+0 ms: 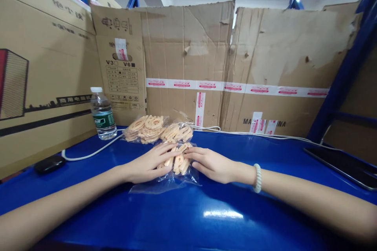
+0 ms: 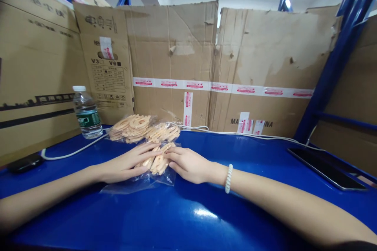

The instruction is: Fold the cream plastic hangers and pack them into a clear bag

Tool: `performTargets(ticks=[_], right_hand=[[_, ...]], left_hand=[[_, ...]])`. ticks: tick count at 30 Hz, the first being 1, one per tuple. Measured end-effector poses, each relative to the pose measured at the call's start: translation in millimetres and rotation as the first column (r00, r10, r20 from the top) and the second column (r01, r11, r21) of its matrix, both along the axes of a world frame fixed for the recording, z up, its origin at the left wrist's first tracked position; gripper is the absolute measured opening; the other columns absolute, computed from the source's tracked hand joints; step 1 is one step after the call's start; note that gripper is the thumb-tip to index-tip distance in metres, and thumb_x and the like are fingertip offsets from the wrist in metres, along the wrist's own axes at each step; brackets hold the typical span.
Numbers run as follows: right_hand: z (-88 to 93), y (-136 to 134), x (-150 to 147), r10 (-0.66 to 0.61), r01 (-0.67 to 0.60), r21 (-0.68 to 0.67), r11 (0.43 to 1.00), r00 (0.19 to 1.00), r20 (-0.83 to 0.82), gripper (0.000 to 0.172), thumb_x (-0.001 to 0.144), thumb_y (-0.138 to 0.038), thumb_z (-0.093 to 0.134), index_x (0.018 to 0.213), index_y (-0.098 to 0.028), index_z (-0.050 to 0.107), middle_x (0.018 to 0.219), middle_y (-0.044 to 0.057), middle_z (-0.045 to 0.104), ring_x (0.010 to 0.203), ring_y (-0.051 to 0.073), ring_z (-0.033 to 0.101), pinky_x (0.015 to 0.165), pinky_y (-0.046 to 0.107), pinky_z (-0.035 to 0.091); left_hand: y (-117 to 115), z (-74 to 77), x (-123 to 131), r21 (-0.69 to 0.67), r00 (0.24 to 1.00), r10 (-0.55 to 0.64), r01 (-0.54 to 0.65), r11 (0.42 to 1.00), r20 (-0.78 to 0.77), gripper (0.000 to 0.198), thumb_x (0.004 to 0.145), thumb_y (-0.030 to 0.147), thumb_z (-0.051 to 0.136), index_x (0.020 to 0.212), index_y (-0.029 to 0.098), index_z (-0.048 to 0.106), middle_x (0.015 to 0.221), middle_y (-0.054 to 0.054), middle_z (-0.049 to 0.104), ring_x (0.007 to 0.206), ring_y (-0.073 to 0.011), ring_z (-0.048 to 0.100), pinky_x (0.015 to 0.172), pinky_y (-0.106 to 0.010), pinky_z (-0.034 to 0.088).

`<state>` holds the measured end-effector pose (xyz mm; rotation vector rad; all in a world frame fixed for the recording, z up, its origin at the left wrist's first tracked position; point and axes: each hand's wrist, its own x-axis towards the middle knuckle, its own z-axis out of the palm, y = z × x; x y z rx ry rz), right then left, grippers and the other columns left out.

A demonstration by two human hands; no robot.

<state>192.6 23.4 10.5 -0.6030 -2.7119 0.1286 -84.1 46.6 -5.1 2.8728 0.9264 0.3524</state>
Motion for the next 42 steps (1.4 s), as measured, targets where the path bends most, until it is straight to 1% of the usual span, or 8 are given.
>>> performTargets(ticks=[6, 14, 18, 22, 27, 30, 35, 42], right_hand=[[4.1, -28.6, 28.5, -0.073, 0.072, -0.013, 0.997, 0.997, -0.029, 0.035, 0.1, -0.028, 0.036, 0.129, -0.017, 0.052, 0.134, 0.011, 0.052, 0.131, 0.021, 0.04, 0.113, 0.043, 0.028], [20.6, -62.5, 84.8, -0.293, 0.286, -0.174, 0.942, 0.956, -0.01, 0.038, 0.099, -0.039, 0.037, 0.104, -0.017, 0.067, 0.12, 0.01, 0.051, 0.112, 0.022, 0.05, 0.101, 0.039, 0.04], [24.6, -61.7, 91.4, -0.283, 0.272, -0.124, 0.954, 0.956, -0.08, 0.032, 0.098, -0.036, 0.041, 0.118, -0.019, 0.06, 0.117, 0.01, 0.053, 0.107, 0.02, 0.052, 0.097, 0.037, 0.042], [30.0, -67.2, 85.8, -0.25, 0.239, -0.081, 0.968, 0.953, -0.17, 0.024, 0.097, -0.028, 0.043, 0.108, -0.019, 0.062, 0.101, 0.008, 0.06, 0.093, 0.019, 0.056, 0.084, 0.033, 0.047], [37.2, -96.8, 72.0, -0.102, 0.097, -0.166, 0.981, 0.995, -0.022, 0.031, 0.091, -0.009, 0.038, 0.107, -0.019, 0.063, 0.103, 0.008, 0.063, 0.093, 0.018, 0.058, 0.083, 0.029, 0.047], [36.4, -114.4, 62.2, -0.066, 0.1, -0.195, 0.976, 0.982, 0.175, 0.035, 0.086, -0.003, 0.041, 0.109, -0.019, 0.063, 0.096, 0.008, 0.065, 0.09, 0.019, 0.06, 0.08, 0.028, 0.047], [29.7, -119.9, 58.7, -0.097, 0.144, -0.099, 0.985, 0.923, 0.373, 0.026, 0.079, -0.003, 0.05, 0.096, -0.017, 0.064, 0.085, 0.006, 0.065, 0.077, 0.02, 0.058, 0.07, 0.029, 0.047], [29.8, -89.6, 74.6, -0.234, 0.253, 0.006, 0.967, 0.888, 0.395, 0.026, 0.076, 0.002, 0.046, 0.078, -0.016, 0.065, 0.079, 0.006, 0.064, 0.07, 0.018, 0.058, 0.064, 0.028, 0.046]], left_hand=[[-28.1, -4.9, 36.7, -0.005, 1.0, -0.004, 0.004, 1.0, 0.026, 0.053, 0.095, 0.043, 0.041, 0.144, 0.026, 0.034, 0.154, -0.01, 0.026, 0.142, -0.0328, 0.019, 0.114, -0.055, 0.018], [-65.1, -8.9, 109.8, 0.021, 0.998, 0.015, -0.017, 1.0, 0.068, 0.052, 0.095, 0.05, 0.034, 0.139, 0.023, 0.038, 0.15, -0.013, 0.032, 0.14, -0.0344, 0.022, 0.112, -0.059, 0.019], [-55.8, -3.0, 120.3, 0.085, 0.996, 0.005, -0.013, 0.996, 0.092, 0.047, 0.095, 0.049, 0.033, 0.133, 0.022, 0.045, 0.143, -0.013, 0.042, 0.134, -0.0339, 0.033, 0.106, -0.057, 0.028], [-38.1, 13.0, 120.3, 0.178, 0.984, -0.054, 0.023, 0.984, 0.171, 0.036, 0.094, 0.044, 0.041, 0.119, 0.022, 0.056, 0.128, -0.012, 0.053, 0.121, -0.0308, 0.045, 0.1, -0.051, 0.037], [-3.1, 34.9, 126.3, 0.142, 0.901, -0.423, 0.408, 0.902, 0.099, 0.036, 0.096, 0.032, 0.04, 0.129, 0.022, 0.05, 0.137, -0.009, 0.049, 0.126, -0.0248, 0.044, 0.107, -0.041, 0.035], [12.0, 35.8, 130.0, 0.07, 0.864, -0.503, 0.504, 0.861, -0.027, 0.041, 0.098, 0.034, 0.038, 0.138, 0.028, 0.042, 0.148, -0.005, 0.039, 0.137, -0.0246, 0.032, 0.113, -0.043, 0.026], [11.8, 21.1, 123.0, 0.021, 0.927, -0.37, 0.372, 0.928, -0.059, 0.045, 0.099, 0.042, 0.031, 0.143, 0.033, 0.033, 0.151, -0.002, 0.035, 0.133, -0.0257, 0.038, 0.109, -0.044, 0.03], [-13.8, 10.8, 99.5, 0.027, 1.0, -0.008, 0.008, 1.0, -0.005, 0.05, 0.097, 0.052, 0.026, 0.141, 0.032, 0.038, 0.149, -0.003, 0.037, 0.132, -0.0281, 0.039, 0.107, -0.045, 0.032]])
